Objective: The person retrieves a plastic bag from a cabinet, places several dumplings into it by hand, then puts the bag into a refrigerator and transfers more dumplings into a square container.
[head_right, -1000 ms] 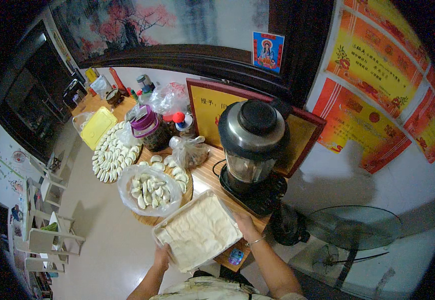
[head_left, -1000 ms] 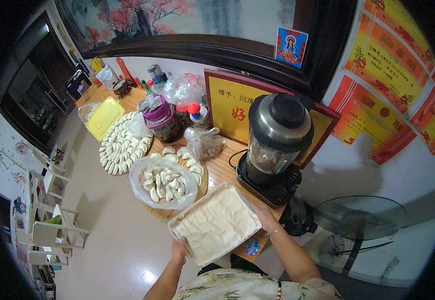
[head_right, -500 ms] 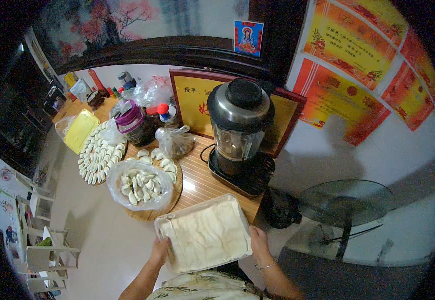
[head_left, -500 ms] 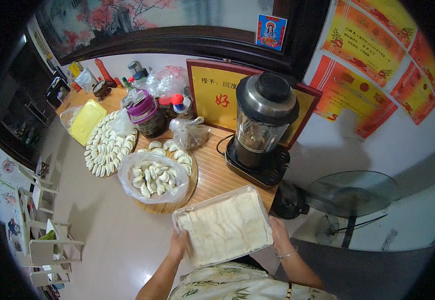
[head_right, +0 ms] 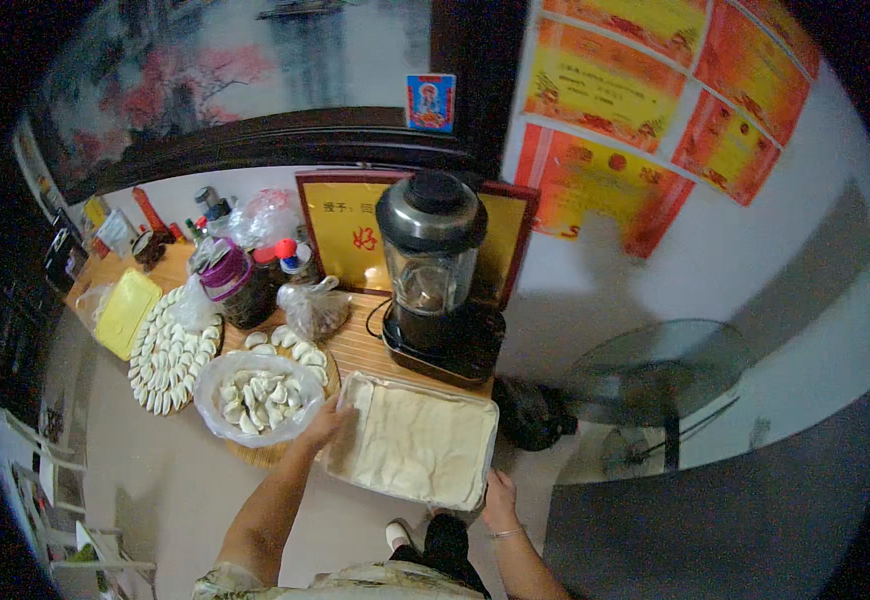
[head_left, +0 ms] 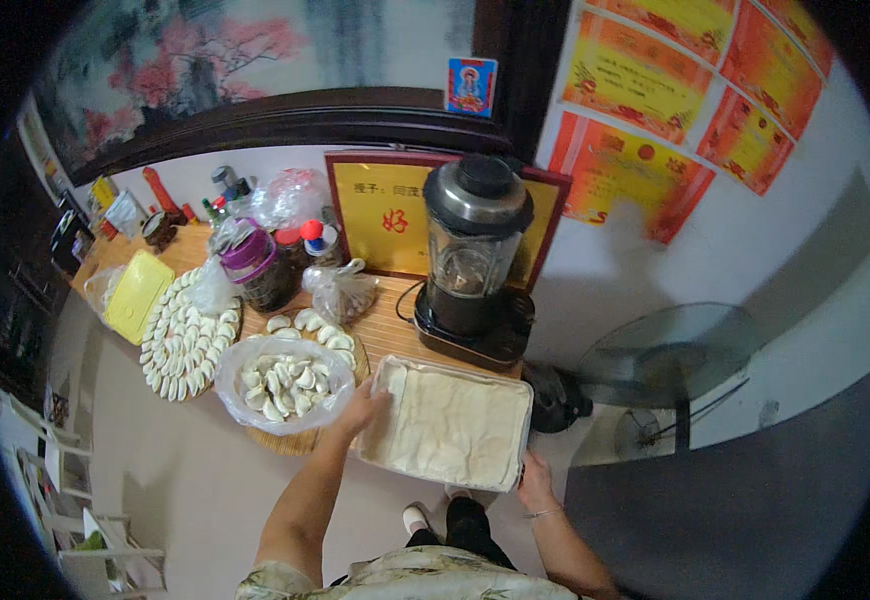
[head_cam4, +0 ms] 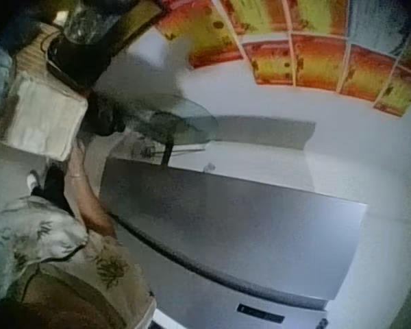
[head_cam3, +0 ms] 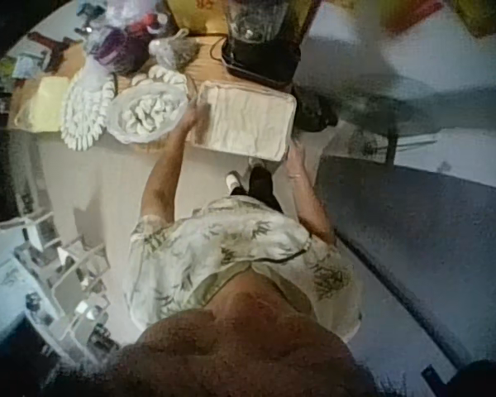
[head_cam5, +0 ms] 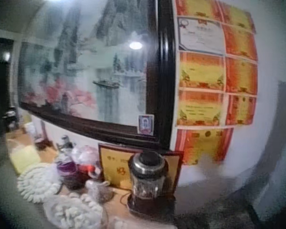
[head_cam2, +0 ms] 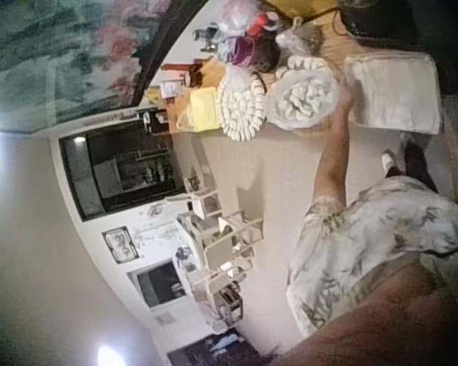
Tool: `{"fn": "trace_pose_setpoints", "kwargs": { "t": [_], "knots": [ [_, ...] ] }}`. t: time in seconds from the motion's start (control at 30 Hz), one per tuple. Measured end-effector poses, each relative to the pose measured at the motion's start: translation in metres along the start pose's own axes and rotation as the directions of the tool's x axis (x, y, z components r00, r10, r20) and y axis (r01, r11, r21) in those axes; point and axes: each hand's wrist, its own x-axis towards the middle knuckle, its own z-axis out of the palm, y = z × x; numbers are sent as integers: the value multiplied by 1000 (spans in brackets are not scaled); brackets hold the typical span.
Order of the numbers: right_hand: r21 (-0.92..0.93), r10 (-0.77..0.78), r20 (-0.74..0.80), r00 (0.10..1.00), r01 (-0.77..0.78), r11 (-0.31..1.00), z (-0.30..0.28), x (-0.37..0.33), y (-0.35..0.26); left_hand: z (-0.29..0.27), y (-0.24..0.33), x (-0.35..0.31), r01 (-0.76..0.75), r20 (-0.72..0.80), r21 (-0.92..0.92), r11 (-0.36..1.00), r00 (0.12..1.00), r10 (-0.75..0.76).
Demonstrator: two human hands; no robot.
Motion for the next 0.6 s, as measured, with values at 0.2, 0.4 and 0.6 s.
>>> {"fn": "trace_pose_setpoints", "kwargs": {
  "t": [0.2,0.4,0.6],
  "knots": [
    [-323,-251,-125,960,199,925,18,-13,-3,2,13,-2,21,-114,505,863,993,43],
    [-344,-338,-8,941,315,885,6,-8,-15,8,91,-22,-124,-85,535,836,976,199],
    [-416,-218,37,975,214,884,12,-14,-39,-8,40,-37,-24,-165,9,1000,986,25]
  ]
}}
